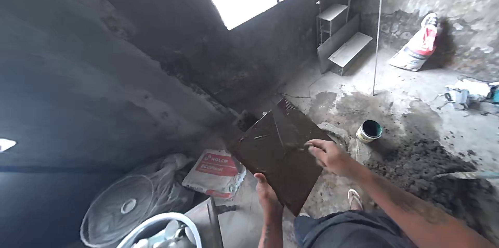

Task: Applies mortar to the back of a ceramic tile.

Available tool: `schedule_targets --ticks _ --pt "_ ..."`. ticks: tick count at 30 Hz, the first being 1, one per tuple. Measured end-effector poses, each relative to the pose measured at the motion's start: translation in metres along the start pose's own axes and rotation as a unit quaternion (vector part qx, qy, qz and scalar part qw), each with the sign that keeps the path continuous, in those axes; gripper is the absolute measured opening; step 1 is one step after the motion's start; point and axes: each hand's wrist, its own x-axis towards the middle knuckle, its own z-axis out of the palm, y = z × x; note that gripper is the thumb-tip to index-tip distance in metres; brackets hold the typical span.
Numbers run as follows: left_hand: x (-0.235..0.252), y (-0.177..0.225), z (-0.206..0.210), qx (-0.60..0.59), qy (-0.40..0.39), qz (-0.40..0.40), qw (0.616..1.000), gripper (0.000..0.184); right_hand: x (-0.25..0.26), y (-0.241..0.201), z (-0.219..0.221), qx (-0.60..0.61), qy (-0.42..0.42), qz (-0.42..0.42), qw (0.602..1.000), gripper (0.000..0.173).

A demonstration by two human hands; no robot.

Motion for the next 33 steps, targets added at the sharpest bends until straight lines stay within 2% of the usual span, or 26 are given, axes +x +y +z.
schedule_targets --ticks 2,4,7,9,12,17,20,26,30,33 --pt "0.006 0.007 -0.009 -0.007 -0.013 -0.024 1.000 0.071 -0.022 0.017 -0.031 -0.201 -0.026 -0.064 0.977 0.041" --pt "0.013 0.012 -0.014 -0.027 -0.024 -0.047 0.998 0.066 -0.041 0.030 -0.052 -0.336 -0.046 -0.136 0.931 0.040" --pt "0.015 0.014 -0.012 -0.053 -0.036 -0.075 0.995 0.062 -0.056 0.033 -0.067 -0.440 -0.064 -0.171 0.879 0.038" --pt "0.013 0.013 -0.009 -0.069 -0.050 -0.086 0.993 0.061 -0.049 0.028 -0.077 -0.483 -0.058 -0.145 0.862 0.039" --pt "0.007 0.012 -0.008 -0.094 -0.072 -0.097 0.988 0.060 -0.026 0.020 -0.102 -0.500 -0.023 -0.108 0.859 0.040" --pt "-0.001 0.012 -0.011 -0.095 -0.080 -0.110 0.986 0.057 0.005 0.005 -0.144 -0.505 0.071 -0.097 0.855 0.034" --pt "-0.004 0.010 -0.013 -0.108 -0.075 -0.115 0.985 0.057 0.019 0.000 -0.156 -0.494 0.085 -0.067 0.863 0.031" --pt "-0.002 0.003 -0.015 -0.120 -0.058 -0.110 0.985 0.059 0.008 0.021 -0.122 -0.367 0.009 0.005 0.930 0.040" --pt "0.008 -0.004 -0.020 -0.126 -0.060 -0.092 0.986 0.060 -0.022 0.029 -0.093 -0.334 -0.055 0.012 0.941 0.039" --pt "0.015 -0.003 -0.022 -0.104 -0.059 -0.077 0.990 0.060 -0.023 0.024 -0.089 -0.337 -0.036 -0.004 0.941 0.039"
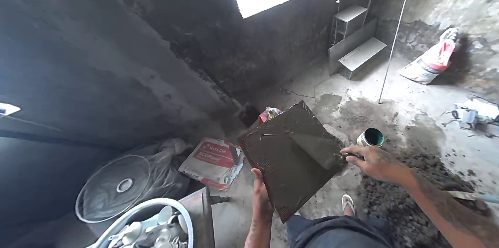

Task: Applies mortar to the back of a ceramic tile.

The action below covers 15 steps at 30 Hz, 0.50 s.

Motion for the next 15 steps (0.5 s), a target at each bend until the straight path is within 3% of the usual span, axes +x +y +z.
schedule_targets --ticks 5,9,15 --pt "0.001 0.005 0.004 0.006 -0.012 0.001 1.000 0.060 0.033 -0.004 -0.012 -0.015 0.084 0.025 0.996 0.042" --pt "-0.002 0.008 0.006 0.005 -0.003 -0.007 1.000 0.060 0.053 0.002 0.012 0.052 0.118 0.077 0.989 0.040" --pt "0.006 -0.003 -0.001 0.043 0.015 -0.023 0.999 0.064 0.043 -0.032 0.069 0.143 0.040 0.063 0.987 0.039"
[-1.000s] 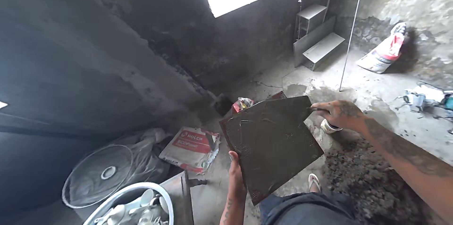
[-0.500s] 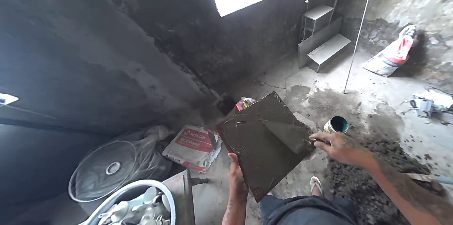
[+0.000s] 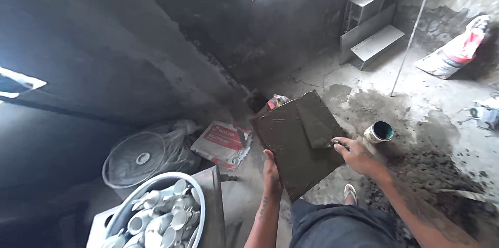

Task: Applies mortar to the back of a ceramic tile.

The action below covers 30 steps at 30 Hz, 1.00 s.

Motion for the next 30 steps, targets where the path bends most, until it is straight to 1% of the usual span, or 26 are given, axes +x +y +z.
schedule_targets --ticks 3,5,7,14,19,22,25,27,30 --pt "0.007 0.000 0.003 0.029 0.027 -0.018 0.999 0.066 -0.008 -0.015 0.025 -0.004 -0.064 -0.025 0.998 0.041" --pt "0.009 0.000 0.004 0.040 0.031 -0.025 0.998 0.068 -0.016 -0.024 0.028 -0.033 -0.107 -0.038 0.993 0.042" --pt "0.011 -0.001 0.002 0.041 0.028 -0.025 0.998 0.070 -0.024 -0.022 0.027 -0.069 -0.138 -0.060 0.986 0.041" --pt "0.016 0.005 0.003 0.008 0.058 -0.013 0.998 0.067 -0.051 0.013 0.004 -0.150 -0.162 -0.107 0.969 0.041" --pt "0.019 0.010 0.005 0.029 0.054 -0.025 0.998 0.067 -0.049 0.017 -0.030 -0.213 -0.176 -0.142 0.950 0.038" --pt "0.014 0.010 0.007 0.042 0.038 -0.029 0.998 0.068 -0.032 0.005 -0.046 -0.246 -0.145 -0.152 0.946 0.036" --pt "0.006 0.006 0.008 0.022 -0.004 -0.029 0.999 0.068 -0.005 -0.001 -0.061 -0.231 -0.088 -0.140 0.959 0.037" --pt "-0.001 0.004 0.010 0.014 -0.015 -0.039 0.999 0.067 0.011 0.000 -0.071 -0.200 -0.035 -0.119 0.972 0.036" --pt "-0.009 0.002 0.012 0.009 -0.029 -0.052 0.998 0.067 0.022 0.018 -0.086 -0.172 0.024 -0.082 0.981 0.032"
